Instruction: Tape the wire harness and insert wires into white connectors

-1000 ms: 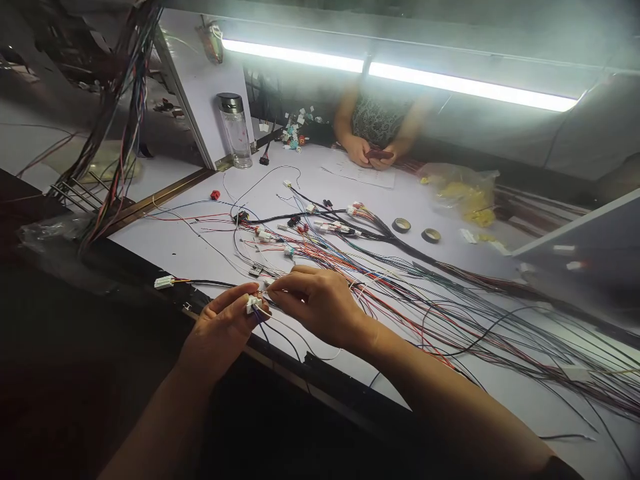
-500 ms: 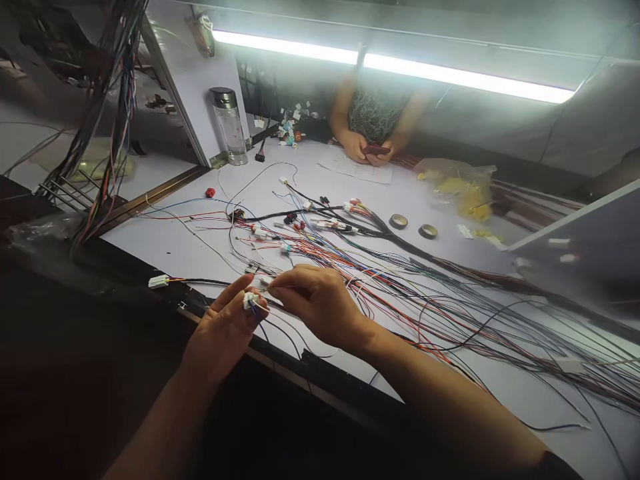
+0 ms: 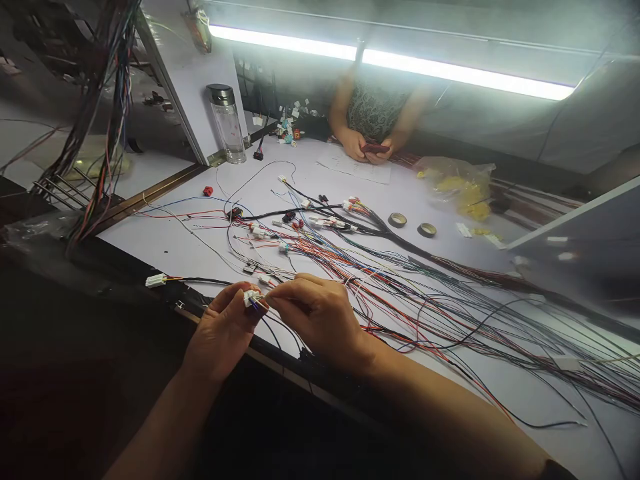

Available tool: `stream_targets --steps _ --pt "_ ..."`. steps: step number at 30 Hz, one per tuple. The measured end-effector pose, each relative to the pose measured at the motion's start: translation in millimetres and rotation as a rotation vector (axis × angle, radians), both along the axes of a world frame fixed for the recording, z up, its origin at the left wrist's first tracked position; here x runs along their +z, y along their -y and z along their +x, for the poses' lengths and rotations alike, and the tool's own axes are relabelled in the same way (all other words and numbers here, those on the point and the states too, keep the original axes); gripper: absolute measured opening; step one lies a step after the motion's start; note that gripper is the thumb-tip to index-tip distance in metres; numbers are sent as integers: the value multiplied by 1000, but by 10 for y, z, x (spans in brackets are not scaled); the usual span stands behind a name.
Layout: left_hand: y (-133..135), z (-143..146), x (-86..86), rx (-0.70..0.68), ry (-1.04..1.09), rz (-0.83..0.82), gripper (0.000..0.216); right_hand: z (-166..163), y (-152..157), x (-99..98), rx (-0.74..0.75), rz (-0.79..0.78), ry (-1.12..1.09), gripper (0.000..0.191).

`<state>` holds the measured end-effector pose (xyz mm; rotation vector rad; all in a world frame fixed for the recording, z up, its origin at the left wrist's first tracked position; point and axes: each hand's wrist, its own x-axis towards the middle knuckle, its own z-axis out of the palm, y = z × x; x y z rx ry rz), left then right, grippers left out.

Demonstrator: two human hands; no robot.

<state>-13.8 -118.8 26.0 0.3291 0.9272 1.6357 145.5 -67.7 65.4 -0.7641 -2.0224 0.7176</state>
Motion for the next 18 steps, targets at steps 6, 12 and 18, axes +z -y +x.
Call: stream_targets --steps 6,12,18 --pt "14 9 12 -23 -61 27 19 19 28 -24 -75 259 138 23" --pt "14 2 -76 -49 -86 47 16 -27 5 -137 -114 378 194 25" --pt "-21 30 -190 -17 -59 2 18 -23 -52 -247 -123 311 219 25"
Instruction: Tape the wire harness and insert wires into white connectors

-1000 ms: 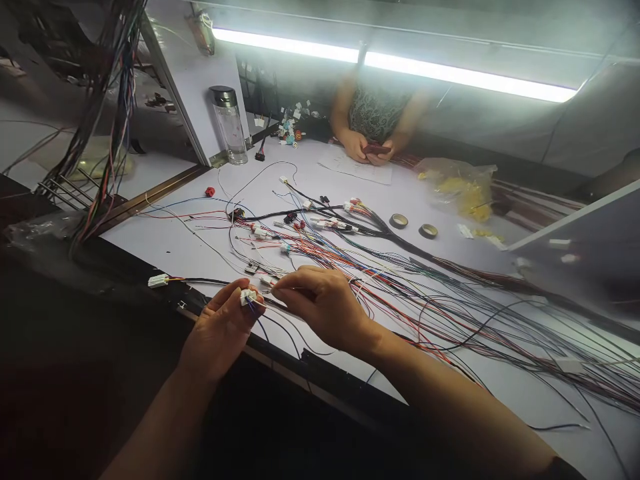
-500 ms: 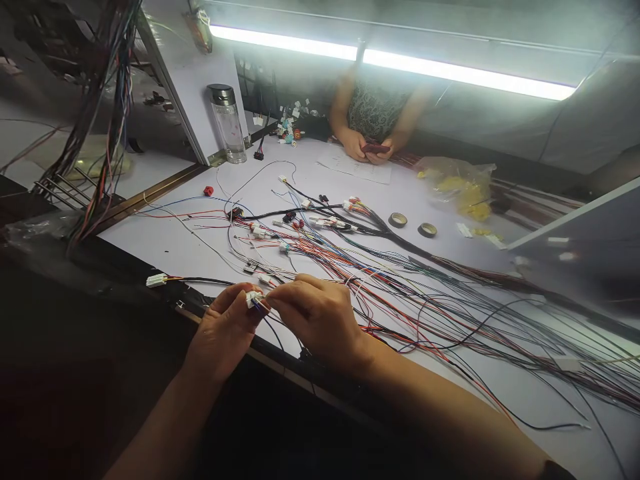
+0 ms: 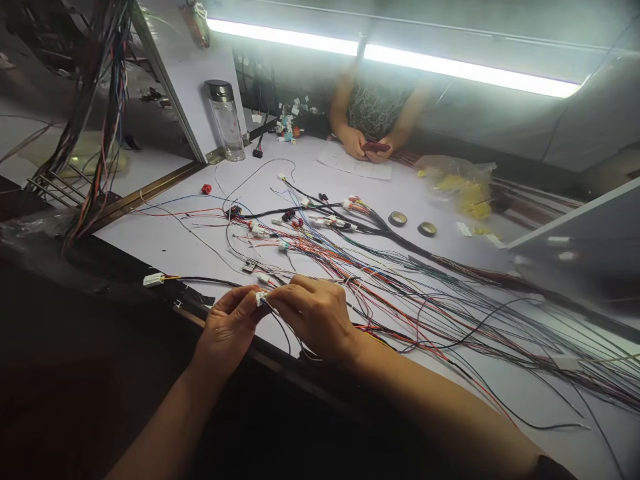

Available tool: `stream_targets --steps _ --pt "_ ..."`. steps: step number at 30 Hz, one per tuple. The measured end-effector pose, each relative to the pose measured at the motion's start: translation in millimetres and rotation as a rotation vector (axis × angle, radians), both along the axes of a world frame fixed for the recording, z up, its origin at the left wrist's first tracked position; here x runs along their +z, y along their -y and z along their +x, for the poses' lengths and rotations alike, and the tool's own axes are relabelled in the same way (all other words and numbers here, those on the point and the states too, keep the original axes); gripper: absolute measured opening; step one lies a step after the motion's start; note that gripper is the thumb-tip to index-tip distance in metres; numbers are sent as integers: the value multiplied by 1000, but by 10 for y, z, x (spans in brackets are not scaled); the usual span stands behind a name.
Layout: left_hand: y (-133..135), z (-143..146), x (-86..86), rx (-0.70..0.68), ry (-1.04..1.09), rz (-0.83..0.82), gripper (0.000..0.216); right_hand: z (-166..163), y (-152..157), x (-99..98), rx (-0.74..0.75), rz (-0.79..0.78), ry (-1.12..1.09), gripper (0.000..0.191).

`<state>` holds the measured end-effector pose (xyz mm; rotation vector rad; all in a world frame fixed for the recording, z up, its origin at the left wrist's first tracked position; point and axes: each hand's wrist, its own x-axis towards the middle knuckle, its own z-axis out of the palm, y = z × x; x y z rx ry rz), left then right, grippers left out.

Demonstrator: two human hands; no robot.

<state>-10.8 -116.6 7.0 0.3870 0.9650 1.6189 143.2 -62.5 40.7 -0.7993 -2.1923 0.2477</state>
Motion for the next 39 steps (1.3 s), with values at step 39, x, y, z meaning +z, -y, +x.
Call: stream_targets --steps 39 --pt "-146 -50 -156 -30 -48 15 20 -103 -88 -188 62 74 181 28"
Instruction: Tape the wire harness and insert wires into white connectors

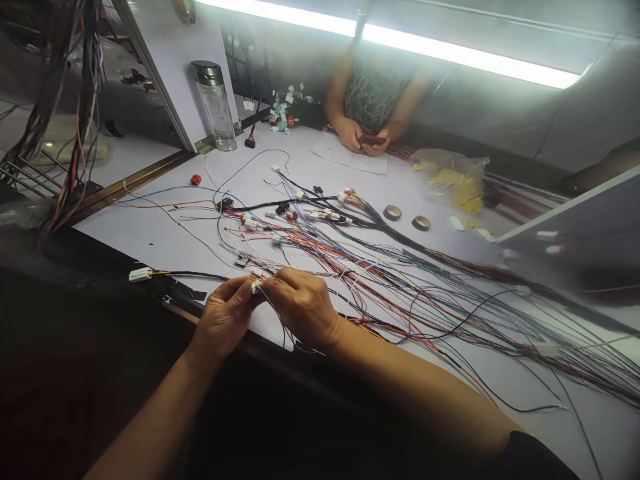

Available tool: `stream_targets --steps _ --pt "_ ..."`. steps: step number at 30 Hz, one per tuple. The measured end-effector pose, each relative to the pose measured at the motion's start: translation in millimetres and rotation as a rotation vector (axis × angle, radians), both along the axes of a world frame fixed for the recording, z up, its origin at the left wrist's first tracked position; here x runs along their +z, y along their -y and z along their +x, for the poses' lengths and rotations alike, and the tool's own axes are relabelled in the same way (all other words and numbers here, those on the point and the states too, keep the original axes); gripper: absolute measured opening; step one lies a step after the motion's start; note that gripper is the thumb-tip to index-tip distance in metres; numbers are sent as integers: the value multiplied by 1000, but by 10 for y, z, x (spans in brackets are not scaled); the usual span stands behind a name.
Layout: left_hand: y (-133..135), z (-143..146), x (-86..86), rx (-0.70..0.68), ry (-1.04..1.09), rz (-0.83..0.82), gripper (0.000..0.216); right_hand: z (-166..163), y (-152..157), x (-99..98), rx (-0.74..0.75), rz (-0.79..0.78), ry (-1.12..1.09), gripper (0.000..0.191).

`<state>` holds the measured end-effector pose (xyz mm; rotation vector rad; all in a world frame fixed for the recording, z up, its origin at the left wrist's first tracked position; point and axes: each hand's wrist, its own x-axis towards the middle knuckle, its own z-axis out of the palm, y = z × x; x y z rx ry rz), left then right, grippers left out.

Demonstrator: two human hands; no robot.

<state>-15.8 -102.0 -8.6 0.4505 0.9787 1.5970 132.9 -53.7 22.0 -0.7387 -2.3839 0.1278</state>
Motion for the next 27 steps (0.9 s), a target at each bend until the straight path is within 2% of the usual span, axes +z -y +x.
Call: stream_targets --steps 3,9,16,22,27 --pt "-6 2 -6 0 0 14 20 9 -23 -10 -9 -3 7 26" --pt "13 22 -15 11 -8 36 18 151 -23 71 1 -154 -36 21" --pt "20 35 -2 9 -11 35 20 128 10 78 -34 -73 -4 24" --pt "7 20 -8 7 -5 36 19 65 -15 77 -12 13 14 26" --pt "7 10 -15 -5 -18 32 16 49 -38 100 17 24 19 27"
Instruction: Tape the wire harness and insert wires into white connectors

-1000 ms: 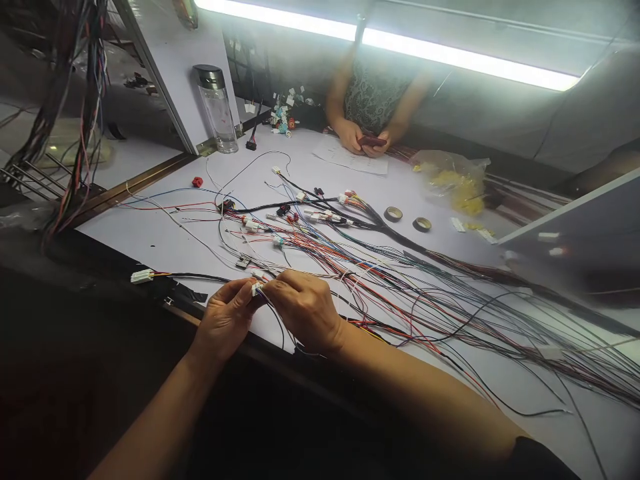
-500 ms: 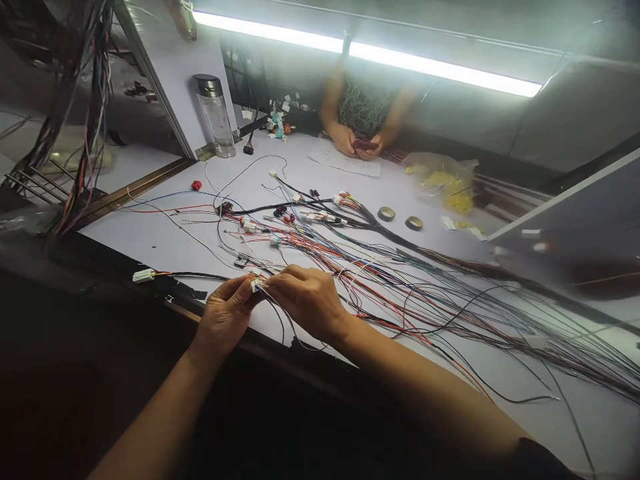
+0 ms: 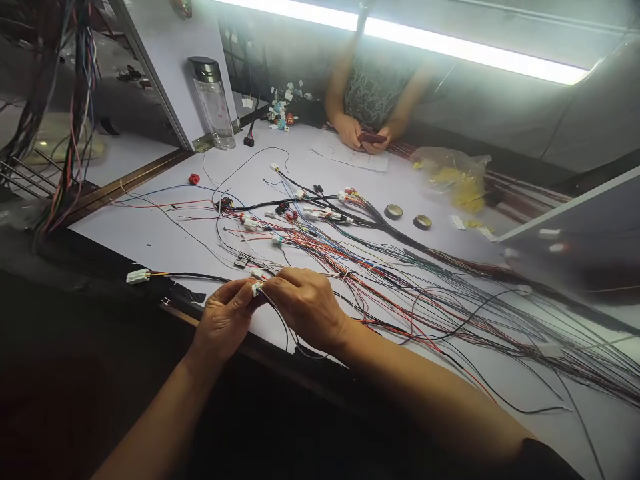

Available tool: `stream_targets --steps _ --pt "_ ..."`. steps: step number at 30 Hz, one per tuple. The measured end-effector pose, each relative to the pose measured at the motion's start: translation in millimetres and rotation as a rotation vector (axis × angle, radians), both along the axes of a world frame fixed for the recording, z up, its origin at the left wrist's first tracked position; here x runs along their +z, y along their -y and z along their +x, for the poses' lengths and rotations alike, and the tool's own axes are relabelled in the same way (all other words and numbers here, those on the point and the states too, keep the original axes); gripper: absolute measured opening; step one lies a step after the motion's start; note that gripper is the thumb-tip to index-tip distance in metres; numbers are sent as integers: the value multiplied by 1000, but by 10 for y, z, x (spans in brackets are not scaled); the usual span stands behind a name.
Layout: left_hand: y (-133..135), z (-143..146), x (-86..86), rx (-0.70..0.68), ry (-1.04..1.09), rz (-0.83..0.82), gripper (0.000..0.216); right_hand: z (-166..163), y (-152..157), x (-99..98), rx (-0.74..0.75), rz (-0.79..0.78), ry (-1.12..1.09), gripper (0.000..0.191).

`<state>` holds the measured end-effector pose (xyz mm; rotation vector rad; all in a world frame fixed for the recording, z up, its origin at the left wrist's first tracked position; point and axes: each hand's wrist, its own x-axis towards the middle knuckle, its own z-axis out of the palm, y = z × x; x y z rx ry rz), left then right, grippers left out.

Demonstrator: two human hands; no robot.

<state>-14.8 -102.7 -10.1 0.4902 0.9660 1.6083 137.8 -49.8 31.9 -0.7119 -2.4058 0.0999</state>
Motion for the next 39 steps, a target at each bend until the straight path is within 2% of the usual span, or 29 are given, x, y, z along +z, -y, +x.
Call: stream_targets --steps 7,12,14,22,26,30,39 --pt "-4 -15 -6 -1 -2 10 17 -5 -20 -22 3 -110 25 25" --pt "18 -17 -26 2 -29 37 15 169 -7 125 53 -477 -66 23" --pt "34 -10 -11 -4 -50 57 14 229 33 181 47 -559 -100 28" --pt "29 -10 89 28 -105 108 15 279 272 102 -75 -510 -116 33" --pt "47 -20 47 25 -106 49 18 336 299 149 -58 -588 -94 24" --pt "67 -14 23 -3 -134 37 19 259 258 203 -124 -664 -79 28" --pt "82 -17 10 -58 -207 87 13 187 340 24 -129 -571 -120 33"
